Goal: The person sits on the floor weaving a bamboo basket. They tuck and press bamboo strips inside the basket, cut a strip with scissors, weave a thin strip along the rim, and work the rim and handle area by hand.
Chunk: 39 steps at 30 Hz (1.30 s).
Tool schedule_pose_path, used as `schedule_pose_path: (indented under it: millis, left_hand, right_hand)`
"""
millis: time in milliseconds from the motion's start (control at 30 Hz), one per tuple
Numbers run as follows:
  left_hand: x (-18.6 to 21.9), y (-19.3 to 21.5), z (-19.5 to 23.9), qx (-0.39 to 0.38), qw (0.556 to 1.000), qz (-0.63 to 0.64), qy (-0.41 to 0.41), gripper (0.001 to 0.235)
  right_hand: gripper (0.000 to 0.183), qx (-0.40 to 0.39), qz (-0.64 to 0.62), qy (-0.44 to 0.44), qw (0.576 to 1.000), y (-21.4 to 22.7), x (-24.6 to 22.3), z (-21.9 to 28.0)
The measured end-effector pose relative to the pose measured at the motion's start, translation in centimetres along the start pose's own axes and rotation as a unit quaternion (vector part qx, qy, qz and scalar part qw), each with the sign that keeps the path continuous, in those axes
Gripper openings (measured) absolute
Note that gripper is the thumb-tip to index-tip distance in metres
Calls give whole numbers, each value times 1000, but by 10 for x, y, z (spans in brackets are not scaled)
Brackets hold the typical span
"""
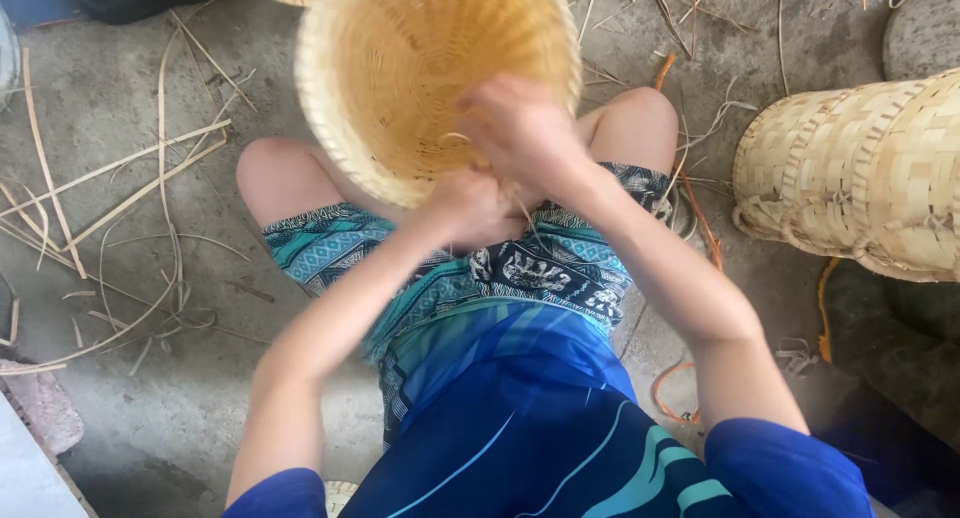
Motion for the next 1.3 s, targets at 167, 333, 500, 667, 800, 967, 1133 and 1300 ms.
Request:
schedule_pose_path:
  millis: [167, 333, 500, 667, 800, 967, 1133, 1300]
  left_hand:
    - [-36, 119, 15, -177, 840, 417, 298, 45]
    - [-65, 141, 22, -136, 780, 529, 304, 42]
    - [-66, 129, 22, -102, 742, 577, 327, 47]
    - [-65, 131, 13, -108, 757, 556, 324, 48]
    - [-67, 130, -1, -107, 737, 595, 303, 50]
    - [-71, 129, -18, -161, 729, 599, 290, 52]
    - [-76, 137, -17, -141, 742, 596, 274, 52]
    - [-48, 174, -17, -26, 875, 423, 234, 69]
  right_hand:
    - [17, 231, 30, -83, 969, 85, 0, 57]
    - [25, 143, 62, -46, 987, 24, -9, 56]
    - [26, 128, 102, -66, 984, 1, -8, 64]
    - [23, -66, -57, -20, 996, 122, -54, 98]
    - [28, -74, -4, -124, 990, 201, -50, 166]
    - [37, -170, -87, -4, 982, 203, -60, 170]
    - [45, -97, -143, -178, 969, 166, -41, 131]
    - [51, -87, -91, -283, 951, 24, 18, 65]
Point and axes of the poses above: each hand's wrist, its own z-axis away from the middle knuckle, its own y-axis out of the back of the hand, x = y × z, the point moved 6 cm from there along -z, towards the middle knuckle, and after that the axes turned 5 degrees about z, right-handed, at the moved point
